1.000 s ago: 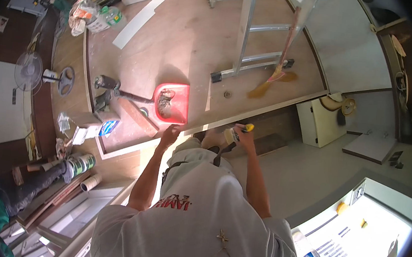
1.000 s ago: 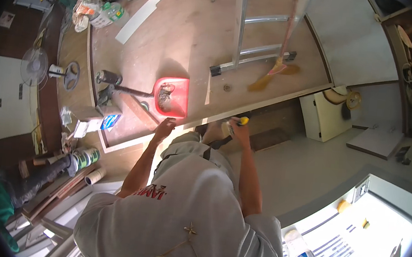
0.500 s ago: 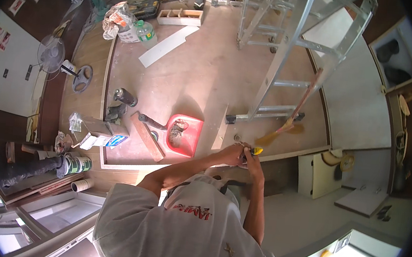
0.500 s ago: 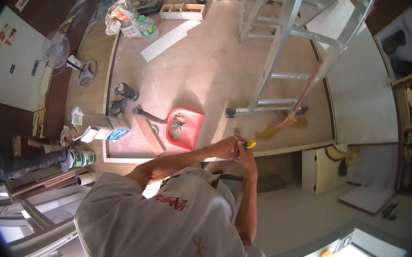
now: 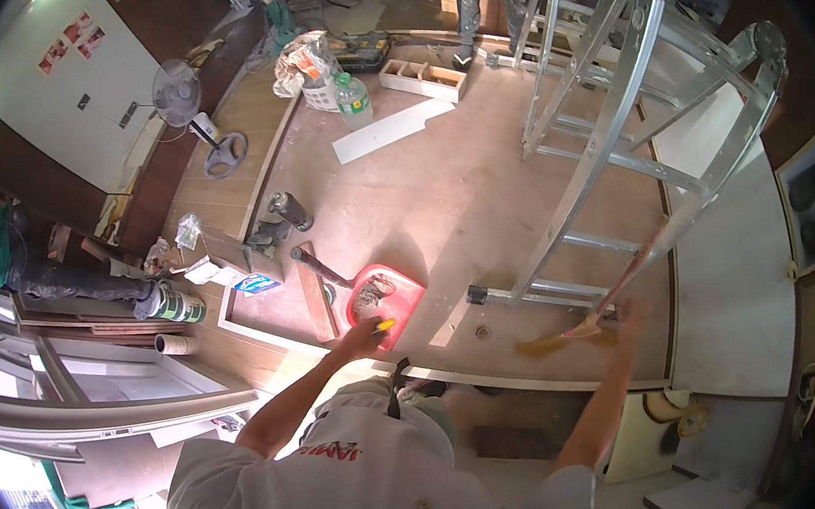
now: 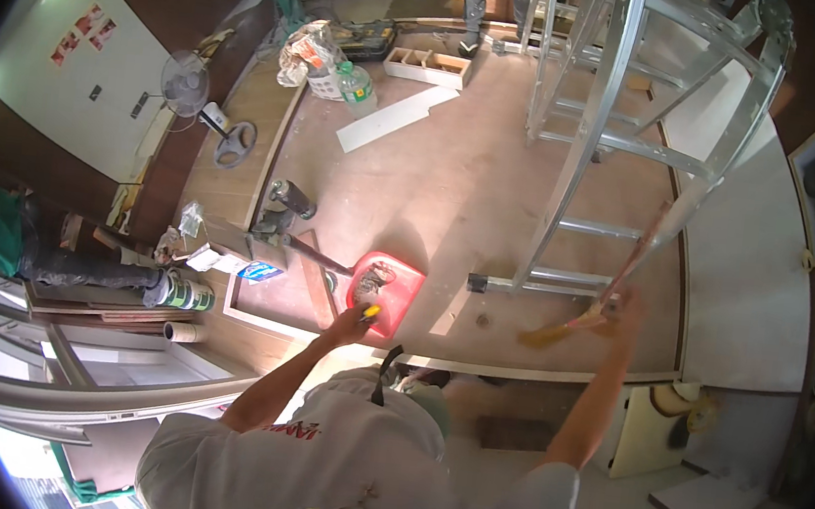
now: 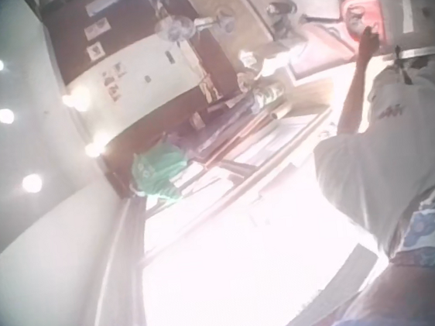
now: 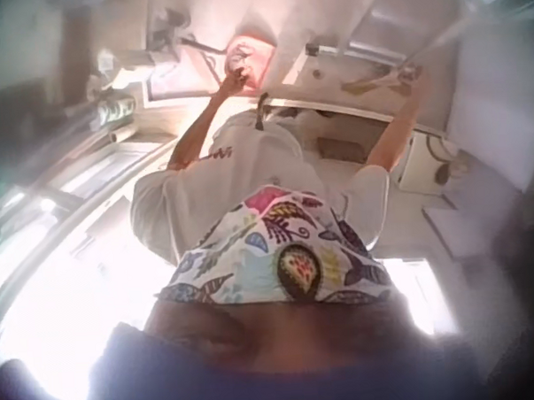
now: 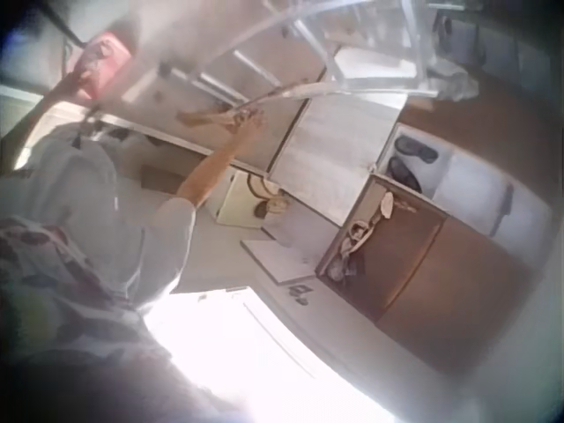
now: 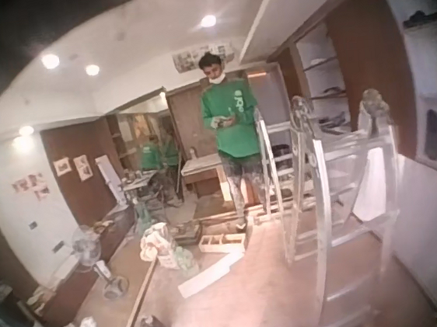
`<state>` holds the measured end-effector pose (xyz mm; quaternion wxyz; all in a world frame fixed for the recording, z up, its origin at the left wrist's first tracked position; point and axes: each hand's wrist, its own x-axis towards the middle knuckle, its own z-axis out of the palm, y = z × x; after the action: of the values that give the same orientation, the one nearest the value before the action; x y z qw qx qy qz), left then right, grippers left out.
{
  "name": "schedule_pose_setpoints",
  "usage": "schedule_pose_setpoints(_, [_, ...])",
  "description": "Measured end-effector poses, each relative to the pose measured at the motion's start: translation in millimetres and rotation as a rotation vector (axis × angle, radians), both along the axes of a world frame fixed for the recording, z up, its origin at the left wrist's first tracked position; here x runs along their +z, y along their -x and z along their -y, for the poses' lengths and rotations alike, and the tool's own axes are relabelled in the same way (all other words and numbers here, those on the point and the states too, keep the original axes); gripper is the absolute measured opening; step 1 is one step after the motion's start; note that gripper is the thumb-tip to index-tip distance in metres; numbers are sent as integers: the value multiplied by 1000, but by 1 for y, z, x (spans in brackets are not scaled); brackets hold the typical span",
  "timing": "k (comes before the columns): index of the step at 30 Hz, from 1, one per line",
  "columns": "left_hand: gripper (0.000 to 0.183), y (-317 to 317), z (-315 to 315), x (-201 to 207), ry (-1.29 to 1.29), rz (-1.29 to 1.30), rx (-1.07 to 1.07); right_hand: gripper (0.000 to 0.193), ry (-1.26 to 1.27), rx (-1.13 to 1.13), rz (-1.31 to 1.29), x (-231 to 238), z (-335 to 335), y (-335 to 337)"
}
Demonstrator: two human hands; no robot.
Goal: The person cleans a room by sweeping the floor with a broom and wiping the interior of a wall cabinet with a cloth. They also move a large white board and a water bottle to clear space.
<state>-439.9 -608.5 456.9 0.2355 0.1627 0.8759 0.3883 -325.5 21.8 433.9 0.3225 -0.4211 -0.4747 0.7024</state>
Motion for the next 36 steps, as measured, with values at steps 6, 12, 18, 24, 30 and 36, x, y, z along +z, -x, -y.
schedule_pose_setpoints(6, [31, -37, 90, 0, 166, -29, 281, 28, 84, 202, 159, -24, -100, 33])
schedule_pose_setpoints(12, [28, -95, 130, 12, 235, 83, 307, 19, 249, 244, 129, -34, -47, 80])
schedule_pose_setpoints(18, [23, -68, 114, -17, -45, 16, 323, 36, -35, 191, -47, -71, -128, 71])
schedule_pose_setpoints(24, [9, -76, 137, -14, 65, 33, 334, 61, -38, -172, 34, -35, -67, 91])
schedule_pose_setpoints(30, [21, -89, 154, -16, 133, 56, 344, 26, 18, 103, 52, -29, -86, 84])
schedule_pose_setpoints(36, [15, -125, 189, -51, 148, 129, 358, 20, -36, -86, 174, -51, -96, 85])
